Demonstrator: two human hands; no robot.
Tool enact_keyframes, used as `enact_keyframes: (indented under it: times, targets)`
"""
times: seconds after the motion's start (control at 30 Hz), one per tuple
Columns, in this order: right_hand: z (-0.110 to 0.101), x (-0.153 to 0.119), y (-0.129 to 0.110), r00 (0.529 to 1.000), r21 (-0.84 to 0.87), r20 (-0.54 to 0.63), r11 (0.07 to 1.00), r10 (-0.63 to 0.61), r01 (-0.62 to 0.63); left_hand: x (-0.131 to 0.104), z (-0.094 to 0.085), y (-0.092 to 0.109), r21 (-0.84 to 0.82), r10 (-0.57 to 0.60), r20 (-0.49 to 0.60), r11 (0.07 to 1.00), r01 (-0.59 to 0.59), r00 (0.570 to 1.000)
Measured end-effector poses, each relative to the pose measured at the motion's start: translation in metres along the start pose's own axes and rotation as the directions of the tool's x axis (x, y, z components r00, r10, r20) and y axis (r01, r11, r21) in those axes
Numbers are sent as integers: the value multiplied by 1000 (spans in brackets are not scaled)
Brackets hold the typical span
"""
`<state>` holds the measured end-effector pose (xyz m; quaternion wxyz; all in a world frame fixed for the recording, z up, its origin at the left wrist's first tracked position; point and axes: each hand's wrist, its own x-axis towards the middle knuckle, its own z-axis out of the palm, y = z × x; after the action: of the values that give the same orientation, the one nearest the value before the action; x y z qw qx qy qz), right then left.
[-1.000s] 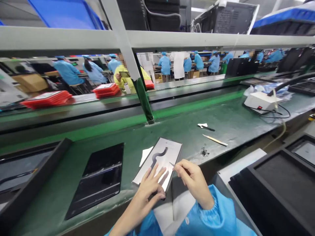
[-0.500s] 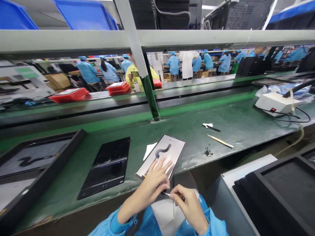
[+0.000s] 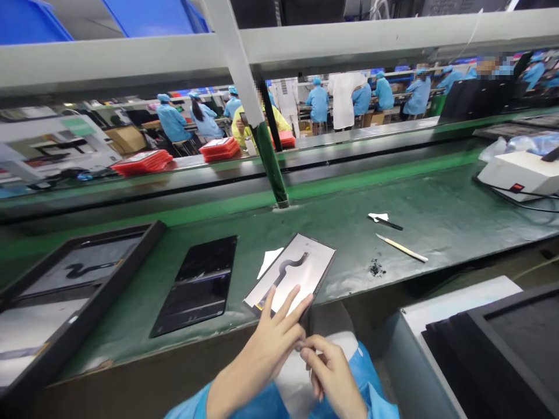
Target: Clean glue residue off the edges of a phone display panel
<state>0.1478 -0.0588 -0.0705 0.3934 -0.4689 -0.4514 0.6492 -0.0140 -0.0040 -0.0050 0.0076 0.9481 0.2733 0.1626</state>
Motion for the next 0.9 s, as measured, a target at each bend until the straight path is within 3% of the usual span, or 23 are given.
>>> enact_keyframes:
  times: [0.1,0.17,0.3,0.37,0.47,0.53,0.63,0.77,0.9]
  targets:
    - [-5,-4,-8,991,-142,-69,985,-110,100,14,-9,-15,-125,-59,101,990,71,993]
    - [-6,-5,-8,986,-136,-86,983,-140,128,10,-11,-19,-165,-109,138,978,131,984]
    - [-2,-2,0,995,1,-62,997,-74,74,-15,-6,-8,-135,-194,59,970,201,979]
    - [0,-2,1,999,17,-19,999,-35,36,-21,-3,2,-90,-165,2,982,165,986]
    - [0,-5,-4,999,-62,-17,998,-35,33,-11,-1,9,-53,-67,31,996,69,997]
    - [-1,-7,-9,995,-171,-59,983,-81,70,1,-1,5,-81,-37,51,996,41,998]
    - [-4,-10,-12,987,-260,-89,960,-131,104,12,-1,-10,-218,-84,100,970,104,991]
    - [-8,-11,-8,996,-206,-41,976,-80,70,7,2,-27,-394,-181,107,895,209,978]
    - [-12,-12,-11,1000,-171,-1,985,-5,5,-4,5,-35,-399,-140,49,905,148,989]
